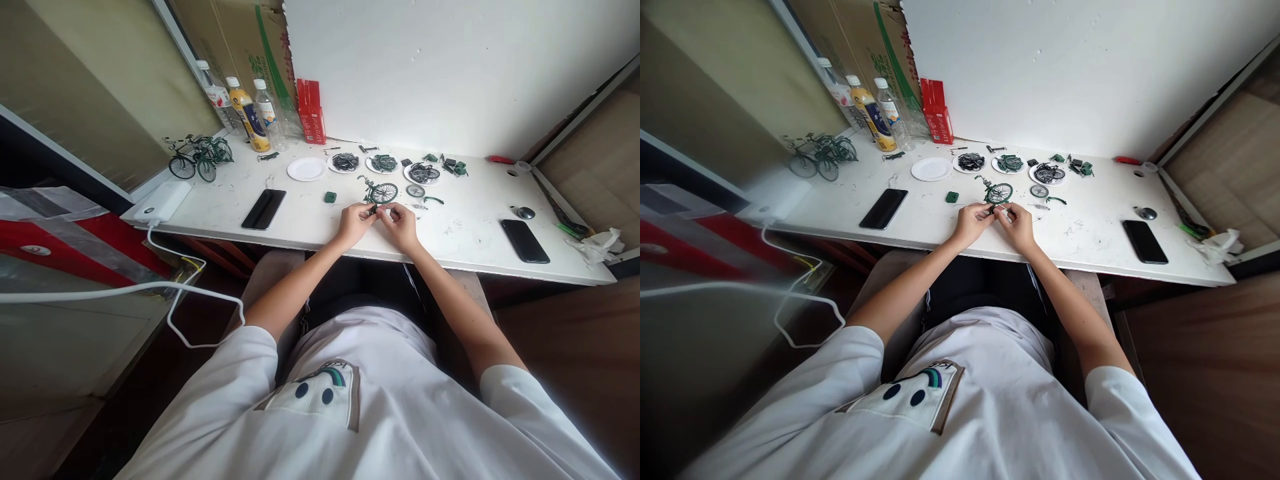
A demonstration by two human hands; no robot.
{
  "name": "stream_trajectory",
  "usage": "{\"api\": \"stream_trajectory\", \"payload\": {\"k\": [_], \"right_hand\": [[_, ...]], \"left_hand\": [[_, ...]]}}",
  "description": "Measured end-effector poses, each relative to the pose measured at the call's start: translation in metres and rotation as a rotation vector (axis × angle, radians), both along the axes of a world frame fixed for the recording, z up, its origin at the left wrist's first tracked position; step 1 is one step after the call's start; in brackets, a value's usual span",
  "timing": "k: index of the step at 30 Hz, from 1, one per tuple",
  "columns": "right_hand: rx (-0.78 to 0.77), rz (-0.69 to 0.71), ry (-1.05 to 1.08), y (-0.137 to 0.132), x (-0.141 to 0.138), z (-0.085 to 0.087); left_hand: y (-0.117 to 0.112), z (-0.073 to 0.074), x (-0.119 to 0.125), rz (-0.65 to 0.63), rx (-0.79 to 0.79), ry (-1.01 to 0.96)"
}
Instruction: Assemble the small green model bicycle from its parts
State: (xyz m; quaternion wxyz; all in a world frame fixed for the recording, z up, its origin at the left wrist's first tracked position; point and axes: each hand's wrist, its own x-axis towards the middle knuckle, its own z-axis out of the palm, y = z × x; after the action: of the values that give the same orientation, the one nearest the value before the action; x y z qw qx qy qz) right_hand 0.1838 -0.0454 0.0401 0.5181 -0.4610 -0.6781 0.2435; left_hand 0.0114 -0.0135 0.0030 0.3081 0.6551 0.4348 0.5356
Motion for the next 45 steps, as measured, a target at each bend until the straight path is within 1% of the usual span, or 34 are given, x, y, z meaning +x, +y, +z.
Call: {"api": "stream_trajectory", "payload": {"k": [6, 10, 14, 21, 27, 30, 32, 36, 41, 45], "right_hand": [[-0.006, -0.007, -0.030, 0.001, 0.000, 0.000], [0.005, -0.041, -0.044, 0.000, 0.001, -0.001], [-0.017, -0.019, -0.032, 0.002, 0.000, -0.003], [0.011, 0.008, 0.016, 0.004, 0.000, -0.007], [0.064, -0.047, -0.063, 0.003, 0.001, -0.008], [0.106, -0.044, -0.112, 0.004, 0.001, -0.010], [0.119, -0.033, -0.123, 0.005, 0.001, -0.012], [0.095, -0.027, -0.144, 0.007, 0.002, -0.016], [0.079, -0.001, -0.156, 0.011, 0.003, -0.021], [0.092, 0.028, -0.159, 0.012, 0.003, -0.022]], "left_hand": [[-0.002, 0.002, -0.001, -0.049, 0.029, 0.037], [-0.002, 0.002, -0.002, -0.056, -0.028, -0.010], [-0.001, 0.002, 0.000, -0.057, -0.068, -0.049], [-0.002, 0.002, 0.003, -0.040, -0.055, -0.057], [-0.003, 0.005, 0.003, -0.115, -0.143, -0.211], [-0.003, 0.008, 0.002, -0.138, -0.163, -0.268], [-0.003, 0.008, 0.002, -0.137, -0.182, -0.284], [0.000, 0.007, 0.001, -0.139, -0.199, -0.309], [0.004, 0.008, 0.000, -0.116, -0.270, -0.360], [0.005, 0.008, 0.000, -0.108, -0.281, -0.386]]}}
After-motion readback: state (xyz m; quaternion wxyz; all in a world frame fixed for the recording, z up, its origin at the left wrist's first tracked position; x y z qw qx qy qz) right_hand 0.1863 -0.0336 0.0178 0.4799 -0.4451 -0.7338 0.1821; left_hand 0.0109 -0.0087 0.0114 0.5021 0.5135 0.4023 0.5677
